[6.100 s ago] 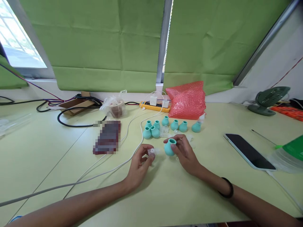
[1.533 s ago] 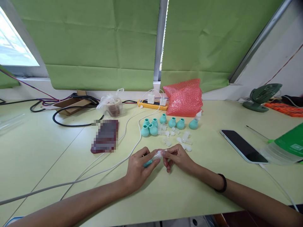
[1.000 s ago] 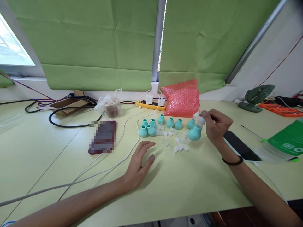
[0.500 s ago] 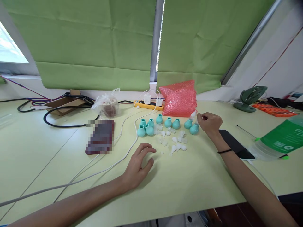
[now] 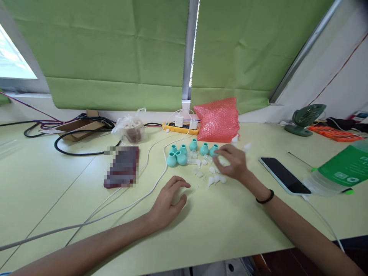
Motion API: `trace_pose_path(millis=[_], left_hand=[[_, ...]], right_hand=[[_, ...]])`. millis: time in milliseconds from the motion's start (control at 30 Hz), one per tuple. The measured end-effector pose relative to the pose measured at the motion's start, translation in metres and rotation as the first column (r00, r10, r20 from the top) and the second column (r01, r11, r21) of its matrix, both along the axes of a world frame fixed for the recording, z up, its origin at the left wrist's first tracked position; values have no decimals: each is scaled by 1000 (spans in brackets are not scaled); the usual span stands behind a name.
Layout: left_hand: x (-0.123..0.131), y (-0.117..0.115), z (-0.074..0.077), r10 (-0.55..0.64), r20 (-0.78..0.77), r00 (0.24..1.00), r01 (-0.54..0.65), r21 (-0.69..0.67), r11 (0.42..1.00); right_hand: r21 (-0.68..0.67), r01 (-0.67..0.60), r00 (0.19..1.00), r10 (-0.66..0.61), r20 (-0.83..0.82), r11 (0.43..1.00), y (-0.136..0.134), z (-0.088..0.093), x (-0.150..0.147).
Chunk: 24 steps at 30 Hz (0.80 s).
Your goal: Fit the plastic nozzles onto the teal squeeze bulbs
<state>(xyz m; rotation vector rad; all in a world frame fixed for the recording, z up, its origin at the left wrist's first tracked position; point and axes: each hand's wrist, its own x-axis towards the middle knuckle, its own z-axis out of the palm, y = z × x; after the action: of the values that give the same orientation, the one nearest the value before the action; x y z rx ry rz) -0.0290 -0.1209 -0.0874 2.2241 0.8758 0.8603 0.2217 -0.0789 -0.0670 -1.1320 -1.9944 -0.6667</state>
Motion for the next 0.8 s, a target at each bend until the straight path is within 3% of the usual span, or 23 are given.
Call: trace_pose_path(millis=[100, 233, 367, 500, 733, 800], left_hand=[[1, 0, -1, -2, -22, 1000, 3, 16, 1000], [1, 1, -3, -18, -59, 998, 19, 23, 1000], [1, 2, -5, -16, -45, 999, 17, 27, 999], [1, 5, -8, 41, 59, 997, -42, 17, 999], [1, 10, -11, 45, 124, 991, -34, -96, 995], [1, 10, -10, 58, 133, 989, -43, -111, 993]], right_hand=[[-357, -96, 977, 157, 146, 929, -12, -8, -29], [-579, -47, 956, 204, 209, 814, -17, -20, -42], [-580, -178, 960, 269, 74, 795, -15, -26, -44], [-559, -380, 925, 318, -209, 737, -25, -24, -56], [-652, -629, 771, 235, -592, 424, -44, -18, -71], [-658, -650, 754, 211, -623, 380, -42, -19, -71]])
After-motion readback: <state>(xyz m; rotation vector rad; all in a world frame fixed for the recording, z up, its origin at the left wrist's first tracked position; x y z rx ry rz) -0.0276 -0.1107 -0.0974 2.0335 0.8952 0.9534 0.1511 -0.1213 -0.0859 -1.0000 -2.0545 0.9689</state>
